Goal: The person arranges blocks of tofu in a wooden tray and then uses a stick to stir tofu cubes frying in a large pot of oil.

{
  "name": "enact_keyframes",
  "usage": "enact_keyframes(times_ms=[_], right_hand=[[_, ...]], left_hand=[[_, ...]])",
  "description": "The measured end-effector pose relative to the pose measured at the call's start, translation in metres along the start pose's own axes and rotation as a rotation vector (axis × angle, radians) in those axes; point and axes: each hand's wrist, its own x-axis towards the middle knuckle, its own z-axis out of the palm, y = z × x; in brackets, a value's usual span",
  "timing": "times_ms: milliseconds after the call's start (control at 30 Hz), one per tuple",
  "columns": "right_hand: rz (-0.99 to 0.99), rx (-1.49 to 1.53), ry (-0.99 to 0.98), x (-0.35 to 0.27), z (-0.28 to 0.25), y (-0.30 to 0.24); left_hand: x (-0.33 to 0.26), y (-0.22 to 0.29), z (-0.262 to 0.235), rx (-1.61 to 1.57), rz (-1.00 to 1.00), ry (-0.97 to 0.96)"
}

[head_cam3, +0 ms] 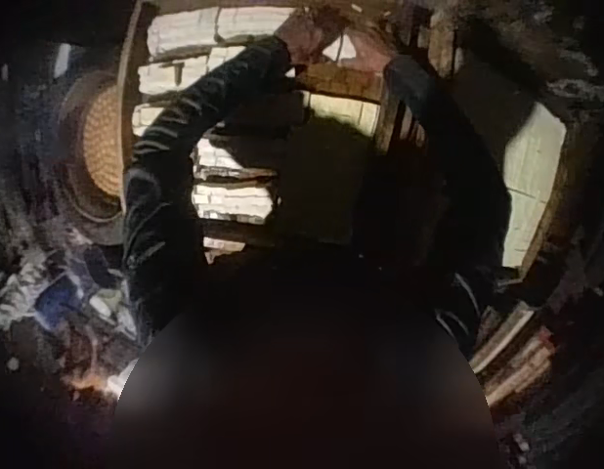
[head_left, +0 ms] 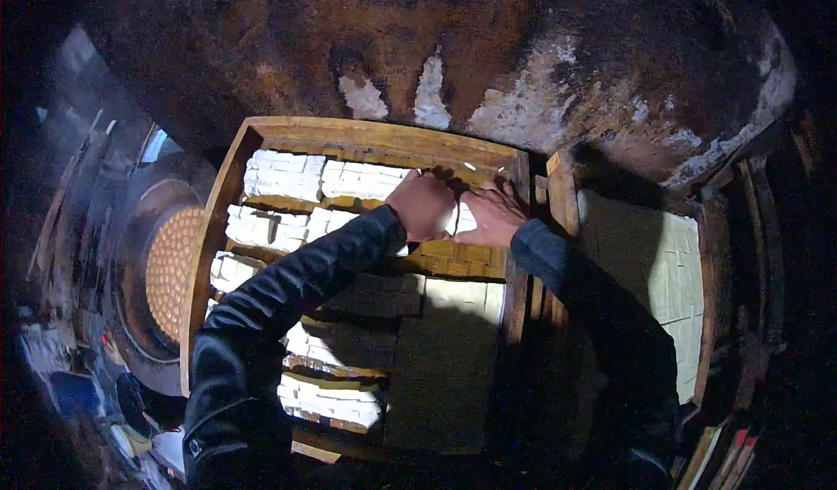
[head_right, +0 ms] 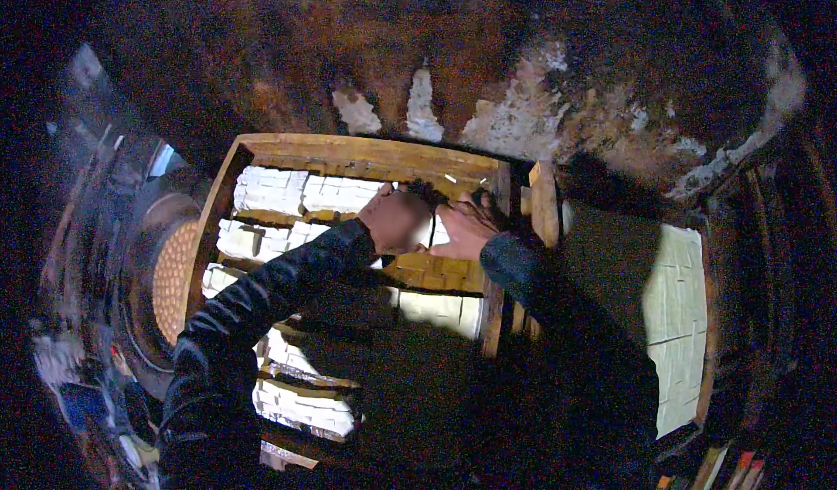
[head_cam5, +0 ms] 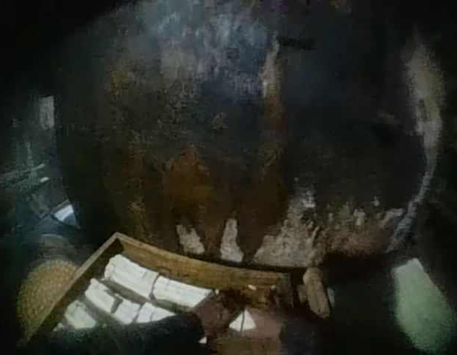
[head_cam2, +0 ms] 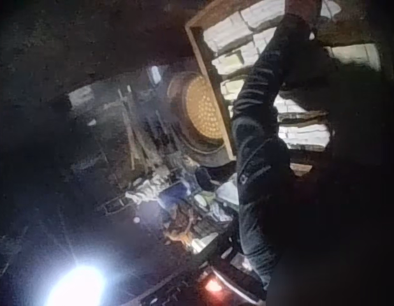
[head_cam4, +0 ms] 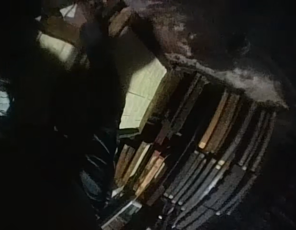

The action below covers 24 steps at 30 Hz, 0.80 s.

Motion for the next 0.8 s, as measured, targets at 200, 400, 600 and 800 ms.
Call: enact_keyframes(times_ms=[200, 400, 600, 800], right_hand=[[-0.031, -0.036, 0.133, 0.001, 0.008, -0.004], [-0.073, -0.001, 0.003, 0.023, 0.004, -0.02], [-0.093, 0.048, 0.105, 0.009, 0.022, -0.003], [-0.065, 0.039, 0.188, -0.027, -0.017, 0.011]], left_hand=[[0.001, -0.015, 0.023, -0.109, -0.011, 0.025], [-0.008, -0.034, 0.03, -0.08, -0.02, -0.053], [-0.007, -0.029, 0.029, -0.183, 0.027, 0.13], [-0.006, -0.014, 0.028, -0.189, 0.048, 0.162]])
